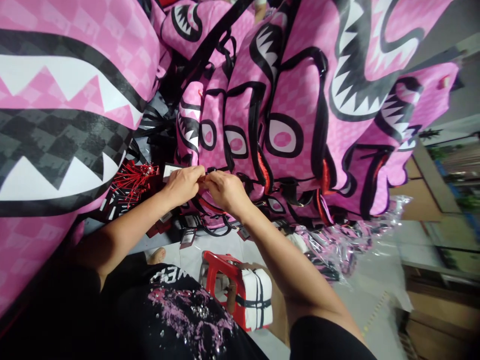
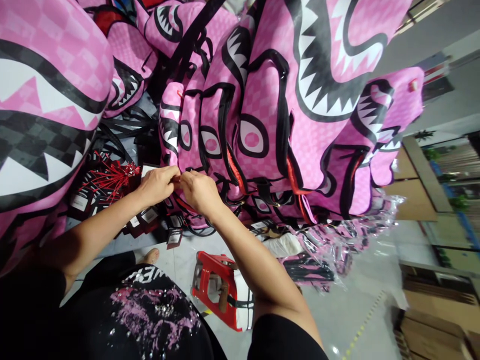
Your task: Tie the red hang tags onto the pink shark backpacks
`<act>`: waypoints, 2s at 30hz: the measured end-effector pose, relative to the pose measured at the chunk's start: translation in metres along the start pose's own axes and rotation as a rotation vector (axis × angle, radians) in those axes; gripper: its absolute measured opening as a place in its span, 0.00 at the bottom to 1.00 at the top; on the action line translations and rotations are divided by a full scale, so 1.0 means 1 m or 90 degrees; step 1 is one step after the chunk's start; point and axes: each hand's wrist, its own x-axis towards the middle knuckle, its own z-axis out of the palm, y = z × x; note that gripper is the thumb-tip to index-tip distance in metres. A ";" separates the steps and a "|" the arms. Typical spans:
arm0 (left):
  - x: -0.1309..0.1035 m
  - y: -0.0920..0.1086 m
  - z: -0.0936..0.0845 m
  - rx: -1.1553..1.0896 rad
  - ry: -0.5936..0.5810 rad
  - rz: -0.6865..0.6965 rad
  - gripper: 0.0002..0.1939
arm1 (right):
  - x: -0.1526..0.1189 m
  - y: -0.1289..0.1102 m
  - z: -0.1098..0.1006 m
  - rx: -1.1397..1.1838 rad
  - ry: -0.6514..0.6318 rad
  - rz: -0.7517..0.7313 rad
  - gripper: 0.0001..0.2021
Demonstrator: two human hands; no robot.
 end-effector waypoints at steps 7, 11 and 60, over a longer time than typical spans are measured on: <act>-0.005 0.003 0.016 0.044 0.110 0.011 0.09 | 0.002 0.000 0.000 0.021 0.036 0.027 0.08; -0.012 0.004 0.021 -0.105 0.122 0.025 0.09 | 0.002 0.002 0.001 0.033 0.059 0.016 0.08; -0.014 0.025 -0.003 -0.199 0.059 -0.085 0.04 | -0.006 0.001 0.005 0.290 0.182 0.060 0.03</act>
